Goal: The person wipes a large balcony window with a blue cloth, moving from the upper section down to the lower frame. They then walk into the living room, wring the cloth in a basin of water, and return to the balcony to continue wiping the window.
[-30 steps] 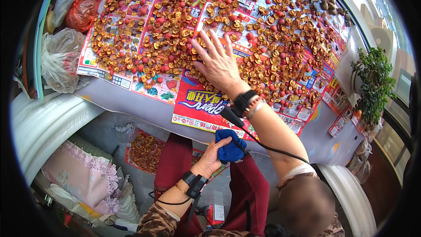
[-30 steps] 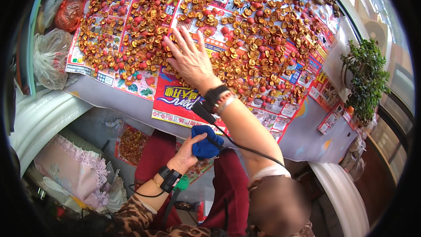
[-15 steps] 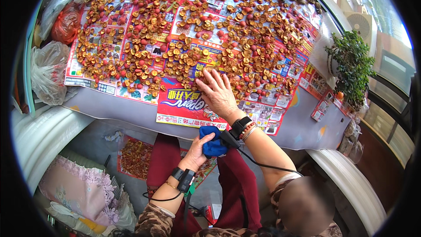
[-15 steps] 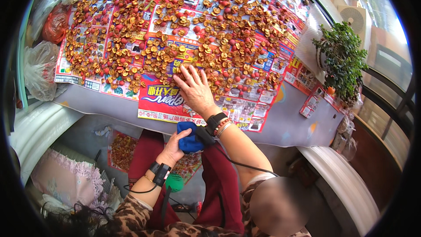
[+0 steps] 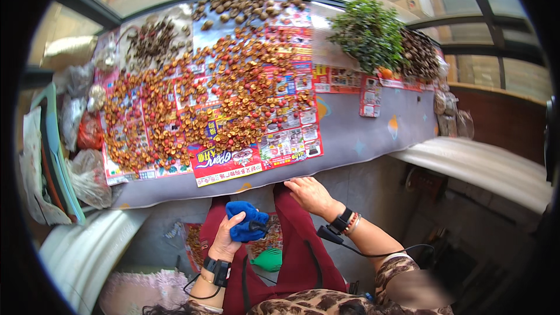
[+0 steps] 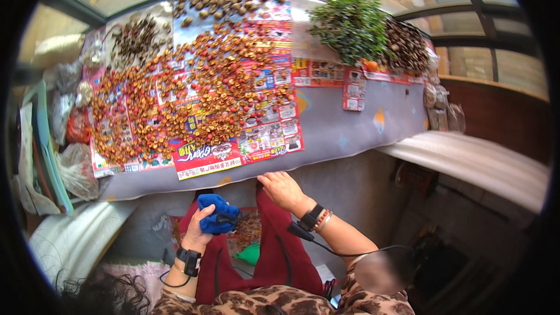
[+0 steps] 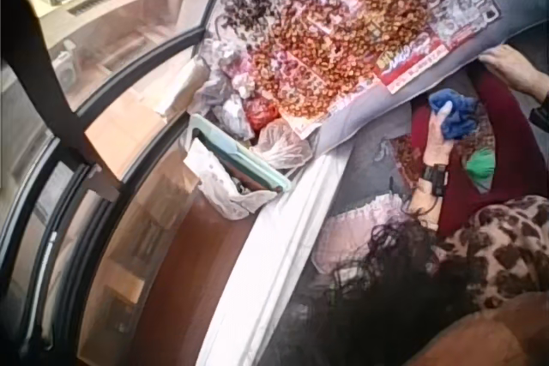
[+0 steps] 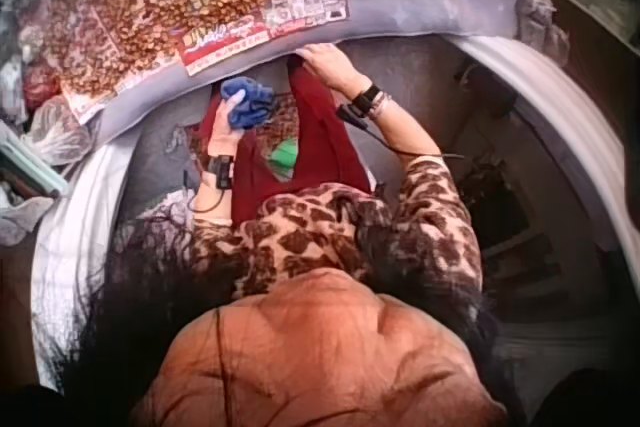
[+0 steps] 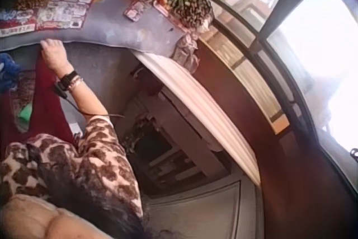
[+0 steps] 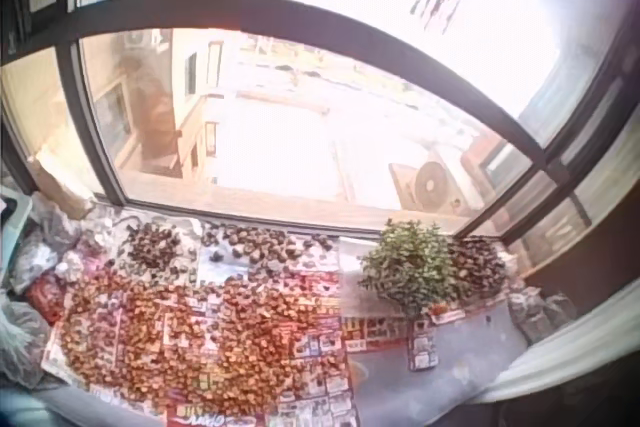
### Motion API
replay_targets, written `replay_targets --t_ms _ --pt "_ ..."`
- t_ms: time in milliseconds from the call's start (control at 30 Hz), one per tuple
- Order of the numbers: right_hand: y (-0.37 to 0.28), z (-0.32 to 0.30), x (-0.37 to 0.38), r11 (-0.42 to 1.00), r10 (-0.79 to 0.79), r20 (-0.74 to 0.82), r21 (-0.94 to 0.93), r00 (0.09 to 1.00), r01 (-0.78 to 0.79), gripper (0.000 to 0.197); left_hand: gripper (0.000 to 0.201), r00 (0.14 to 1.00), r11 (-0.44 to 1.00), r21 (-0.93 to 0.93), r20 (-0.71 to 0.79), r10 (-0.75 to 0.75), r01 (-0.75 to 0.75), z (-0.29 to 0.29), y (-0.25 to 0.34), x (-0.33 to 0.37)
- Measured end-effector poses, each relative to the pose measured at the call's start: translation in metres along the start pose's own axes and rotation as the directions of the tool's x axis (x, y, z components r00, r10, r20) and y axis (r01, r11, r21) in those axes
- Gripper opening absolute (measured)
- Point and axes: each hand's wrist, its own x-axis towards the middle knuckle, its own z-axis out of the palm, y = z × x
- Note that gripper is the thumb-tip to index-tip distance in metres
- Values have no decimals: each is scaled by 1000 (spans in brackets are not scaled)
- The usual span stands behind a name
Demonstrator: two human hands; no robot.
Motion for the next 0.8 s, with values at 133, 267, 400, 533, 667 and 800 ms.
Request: replay_targets --t_ms 133,267,400,533,667,800 --pt "-56 -45 -106 984 170 -97 65 981 -164 37 40 999 987 153 32 39 -44 41 38 -77" --pt "-108 -63 -199 932 353 -204 162 913 -324 38 46 999 989 141 13 48 -50 75 56 -144" --pt "-132 -52 -264 875 446 -223 309 867 -371 39 46 980 964 185 -7 198 -193 99 38 -174" --pt "-120 -39 -329 849 485 -286 381 826 -366 36 39 946 934 165 120 300 -317 139 -19 -170" --pt "-82 -38 -424 810 560 -385 442 734 -386 42 35 957 945 224 216 191 -239 203 -98 -167" --pt "-47 -50 -526 733 680 -460 449 571 -511 39 30 963 961 264 268 5 -78 291 -173 -150"
